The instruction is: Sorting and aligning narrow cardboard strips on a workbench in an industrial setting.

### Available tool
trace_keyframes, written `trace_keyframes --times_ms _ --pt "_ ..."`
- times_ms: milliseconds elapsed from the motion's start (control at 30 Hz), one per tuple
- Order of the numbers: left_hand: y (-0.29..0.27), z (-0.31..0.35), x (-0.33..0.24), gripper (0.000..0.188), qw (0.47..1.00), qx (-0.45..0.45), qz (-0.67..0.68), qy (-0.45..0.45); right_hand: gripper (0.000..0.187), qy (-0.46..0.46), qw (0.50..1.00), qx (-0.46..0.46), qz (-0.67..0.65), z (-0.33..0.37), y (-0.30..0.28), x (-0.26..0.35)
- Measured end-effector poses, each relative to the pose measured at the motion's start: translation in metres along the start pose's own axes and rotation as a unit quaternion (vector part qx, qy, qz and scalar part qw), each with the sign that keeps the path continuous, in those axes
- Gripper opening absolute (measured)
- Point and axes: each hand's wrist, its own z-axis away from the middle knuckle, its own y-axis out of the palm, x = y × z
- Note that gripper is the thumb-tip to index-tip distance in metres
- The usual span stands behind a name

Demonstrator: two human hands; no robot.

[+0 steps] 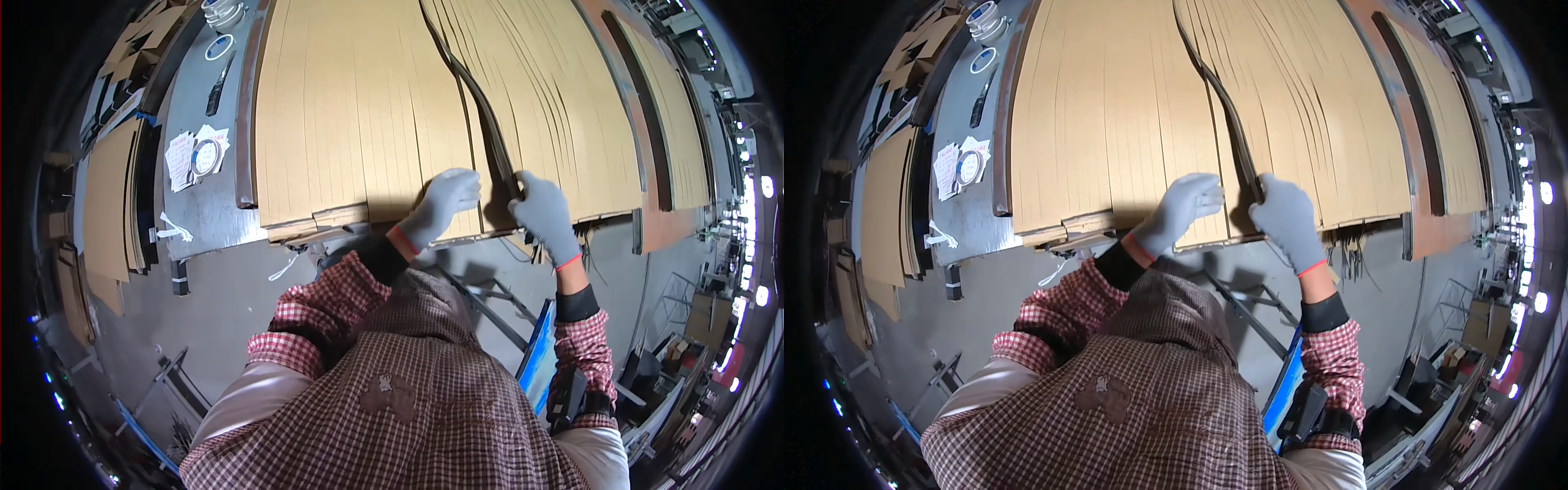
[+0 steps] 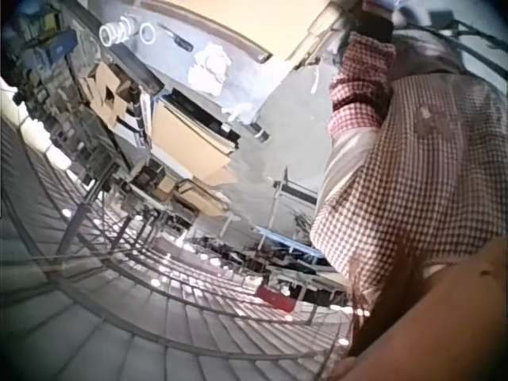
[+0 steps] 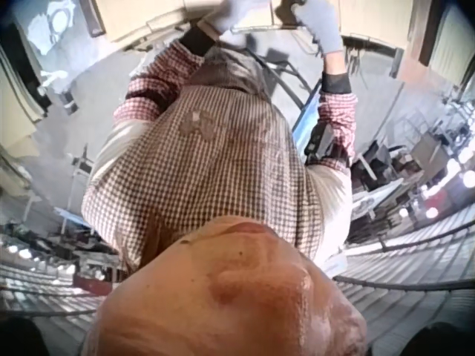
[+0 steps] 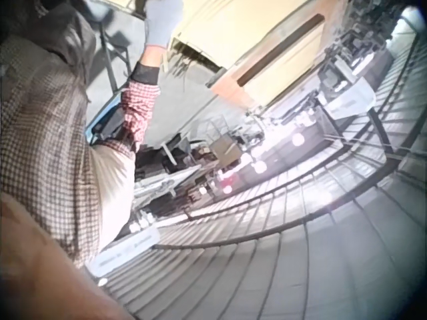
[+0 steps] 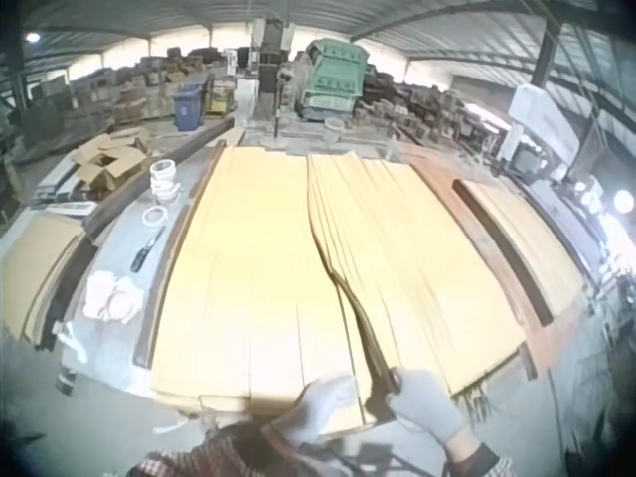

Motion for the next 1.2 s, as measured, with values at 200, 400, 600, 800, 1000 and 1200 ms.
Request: trace_keyframes --times_ms 200,400,600,800,1000,1200 --pt "0.058 -0.020 -0.022 0.075 0.991 0.038 0.087 -0.096 0.043 -0.006 0.999 -0.019 0.036 0.002 -0.042 0.021" --pt "0.054 -0.048 -0.018 0.068 0.954 0.137 0.255 0.074 0.039 -0.065 0.986 -0.118 -0.097 0.020 -0.024 0.029" --pt "0.048 -0.071 -0.006 0.070 0.964 0.107 0.234 0.061 0.065 0.157 0.863 0.002 -0.481 0.026 -0.004 -0.030" --pt "0.055 -0.091 -0.071 0.112 0.923 0.198 0.325 0.051 0.066 0.090 0.818 -0.070 -0.564 0.081 -0.009 0.010" --pt "0.031 -0.115 -0.151 0.116 0.894 0.201 0.395 0.066 0.069 0.231 0.820 0.053 -0.521 0.189 -0.050 0.048" --pt "-0.022 -0.132 -0.258 0.116 0.910 0.212 0.314 0.169 0.061 0.247 0.840 0.060 -0.480 0.298 0.028 0.054"
